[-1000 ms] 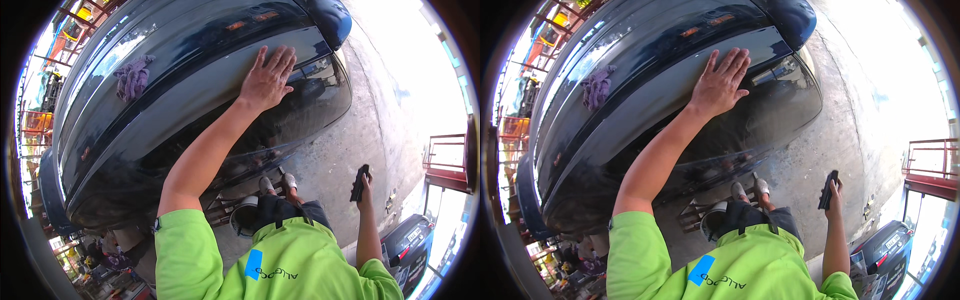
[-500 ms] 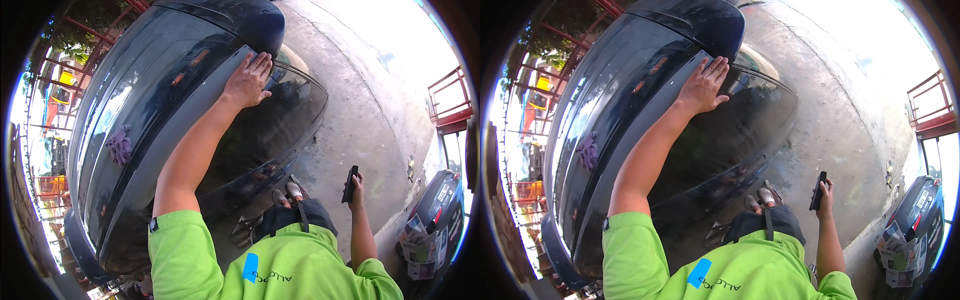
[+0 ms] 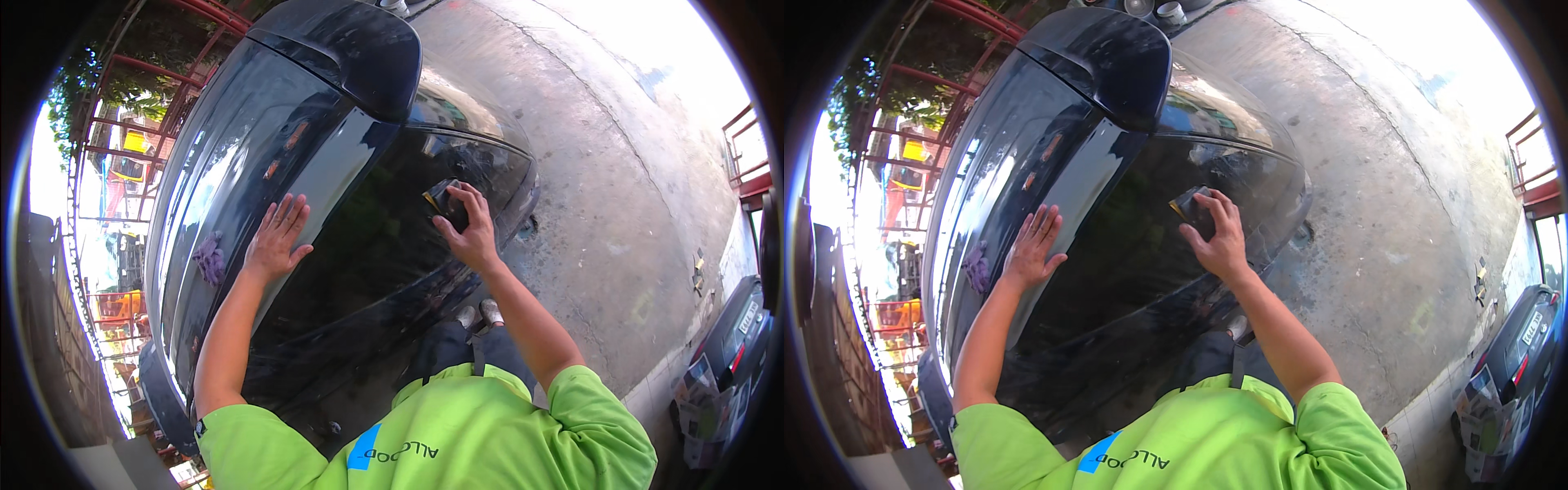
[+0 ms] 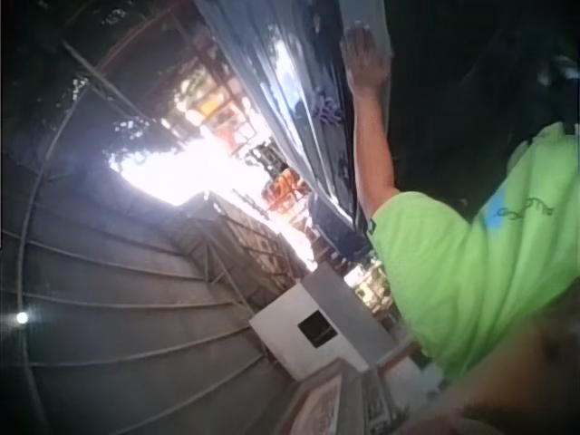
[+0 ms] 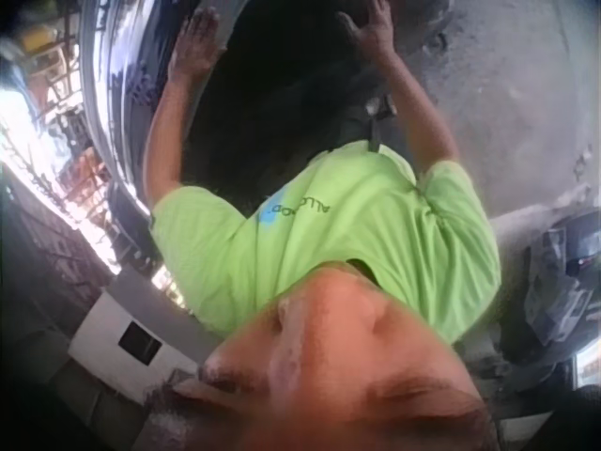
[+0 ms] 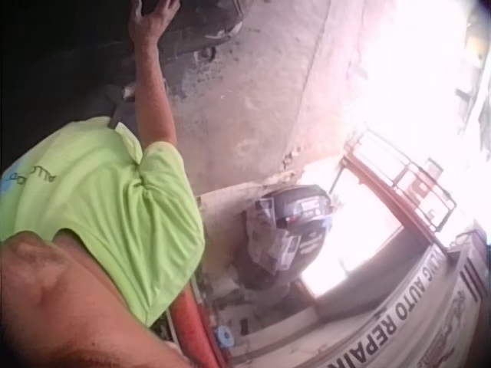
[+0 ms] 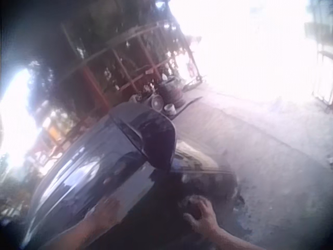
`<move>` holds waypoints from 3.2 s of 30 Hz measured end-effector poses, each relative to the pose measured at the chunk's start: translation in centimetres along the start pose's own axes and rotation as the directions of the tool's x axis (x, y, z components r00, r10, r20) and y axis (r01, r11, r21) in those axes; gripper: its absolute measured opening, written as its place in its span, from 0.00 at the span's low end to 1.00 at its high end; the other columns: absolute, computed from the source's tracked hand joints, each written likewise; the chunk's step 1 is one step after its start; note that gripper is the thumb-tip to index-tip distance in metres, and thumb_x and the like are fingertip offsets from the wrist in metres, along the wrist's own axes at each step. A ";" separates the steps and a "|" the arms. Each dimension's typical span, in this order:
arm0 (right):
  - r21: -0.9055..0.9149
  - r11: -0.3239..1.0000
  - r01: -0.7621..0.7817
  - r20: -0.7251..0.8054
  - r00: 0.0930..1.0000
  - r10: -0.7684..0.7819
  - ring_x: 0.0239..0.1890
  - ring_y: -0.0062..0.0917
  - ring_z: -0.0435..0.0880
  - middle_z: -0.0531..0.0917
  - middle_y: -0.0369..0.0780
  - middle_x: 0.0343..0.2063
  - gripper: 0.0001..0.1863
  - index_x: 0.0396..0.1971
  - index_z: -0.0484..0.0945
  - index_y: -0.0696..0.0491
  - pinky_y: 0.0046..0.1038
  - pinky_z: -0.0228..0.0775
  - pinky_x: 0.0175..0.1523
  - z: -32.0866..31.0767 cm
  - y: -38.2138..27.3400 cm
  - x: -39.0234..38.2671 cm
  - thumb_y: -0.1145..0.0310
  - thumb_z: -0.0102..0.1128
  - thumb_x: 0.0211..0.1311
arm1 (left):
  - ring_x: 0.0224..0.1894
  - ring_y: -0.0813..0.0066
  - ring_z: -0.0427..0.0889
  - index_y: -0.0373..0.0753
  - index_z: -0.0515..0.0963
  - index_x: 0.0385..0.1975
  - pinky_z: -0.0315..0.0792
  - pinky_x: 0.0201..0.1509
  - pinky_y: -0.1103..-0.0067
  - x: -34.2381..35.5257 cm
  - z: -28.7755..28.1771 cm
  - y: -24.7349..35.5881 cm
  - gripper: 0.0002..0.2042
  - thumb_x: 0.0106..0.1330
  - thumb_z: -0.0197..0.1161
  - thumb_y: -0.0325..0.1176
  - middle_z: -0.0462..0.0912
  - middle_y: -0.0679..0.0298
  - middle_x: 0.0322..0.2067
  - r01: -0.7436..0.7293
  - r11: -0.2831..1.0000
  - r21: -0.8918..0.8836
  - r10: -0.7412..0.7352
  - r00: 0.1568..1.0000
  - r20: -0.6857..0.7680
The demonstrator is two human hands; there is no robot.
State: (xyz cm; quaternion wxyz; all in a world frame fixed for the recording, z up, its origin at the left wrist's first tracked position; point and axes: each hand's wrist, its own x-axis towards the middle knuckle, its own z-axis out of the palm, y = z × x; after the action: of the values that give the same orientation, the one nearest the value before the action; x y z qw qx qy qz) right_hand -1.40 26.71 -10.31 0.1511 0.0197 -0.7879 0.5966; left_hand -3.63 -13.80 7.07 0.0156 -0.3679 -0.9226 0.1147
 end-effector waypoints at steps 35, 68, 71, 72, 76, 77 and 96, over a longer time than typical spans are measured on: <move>-0.224 0.969 0.101 -0.284 0.945 -0.164 0.58 0.44 0.81 0.78 0.53 0.67 0.41 0.67 0.80 0.60 0.38 0.70 0.61 12.3 -7.5 8.3 0.64 0.84 0.51 | 0.74 0.44 0.76 0.39 0.82 0.64 0.67 0.77 0.50 -2.7 2.3 -0.6 0.24 0.70 0.66 0.40 0.79 0.49 0.69 0.079 0.990 -0.114 -0.099 0.978 -0.186; -0.324 0.946 -0.006 -0.437 0.888 -0.144 0.64 0.45 0.78 0.80 0.48 0.63 0.34 0.65 0.81 0.58 0.42 0.71 0.70 16.3 -8.5 5.8 0.58 0.79 0.62 | 0.46 0.54 0.89 0.35 0.89 0.43 0.82 0.53 0.66 3.6 1.1 -3.0 0.09 0.67 0.72 0.31 0.92 0.56 0.42 0.149 0.898 -0.413 -0.327 0.855 -0.402; -0.378 0.920 0.106 -0.510 0.805 -0.303 0.66 0.45 0.77 0.80 0.48 0.64 0.34 0.65 0.81 0.58 0.42 0.70 0.72 16.2 -8.2 6.0 0.58 0.79 0.62 | 0.52 0.58 0.86 0.38 0.88 0.48 0.78 0.59 0.65 6.5 1.5 -4.3 0.12 0.67 0.72 0.34 0.89 0.61 0.47 0.015 0.940 -0.342 -0.211 0.811 -0.545; -0.354 0.931 0.091 -0.537 0.795 -0.282 0.68 0.46 0.77 0.80 0.49 0.65 0.35 0.66 0.81 0.58 0.43 0.69 0.73 16.1 -8.1 6.0 0.58 0.79 0.62 | 0.55 0.59 0.86 0.38 0.88 0.49 0.76 0.62 0.65 6.7 1.9 -4.5 0.14 0.67 0.72 0.34 0.88 0.62 0.49 -0.061 0.950 -0.308 -0.147 0.780 -0.608; -0.402 0.915 0.044 -0.404 0.888 -0.220 0.70 0.47 0.76 0.80 0.49 0.66 0.36 0.68 0.80 0.57 0.42 0.68 0.74 16.2 -7.3 5.4 0.57 0.79 0.62 | 0.63 0.60 0.81 0.40 0.87 0.58 0.70 0.71 0.62 6.8 3.2 -5.0 0.21 0.66 0.72 0.36 0.87 0.63 0.58 -0.080 0.927 -0.366 -0.153 0.811 -0.564; -0.425 0.896 0.127 -0.404 0.860 -0.313 0.70 0.47 0.76 0.80 0.49 0.66 0.36 0.68 0.80 0.58 0.42 0.69 0.74 16.1 -7.2 5.4 0.57 0.79 0.63 | 0.64 0.61 0.81 0.40 0.87 0.59 0.70 0.71 0.63 6.8 3.3 -5.2 0.21 0.66 0.72 0.36 0.87 0.63 0.59 -0.074 0.926 -0.370 -0.147 0.832 -0.535; -0.406 0.892 0.198 -0.321 0.883 -0.342 0.68 0.47 0.77 0.77 0.47 0.71 0.35 0.68 0.80 0.55 0.44 0.66 0.75 18.1 -7.8 1.6 0.59 0.78 0.62 | 0.64 0.58 0.84 0.38 0.90 0.55 0.73 0.72 0.65 7.7 3.8 -5.9 0.19 0.66 0.71 0.36 0.90 0.58 0.59 -0.089 0.856 -0.509 -0.195 0.857 -0.478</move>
State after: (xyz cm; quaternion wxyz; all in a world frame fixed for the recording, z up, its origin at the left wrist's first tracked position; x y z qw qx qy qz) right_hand -5.12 7.61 -7.03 0.3864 -0.0141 -0.8280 0.4062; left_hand -13.66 -13.44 4.21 0.1651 -0.3491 -0.8912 -0.2381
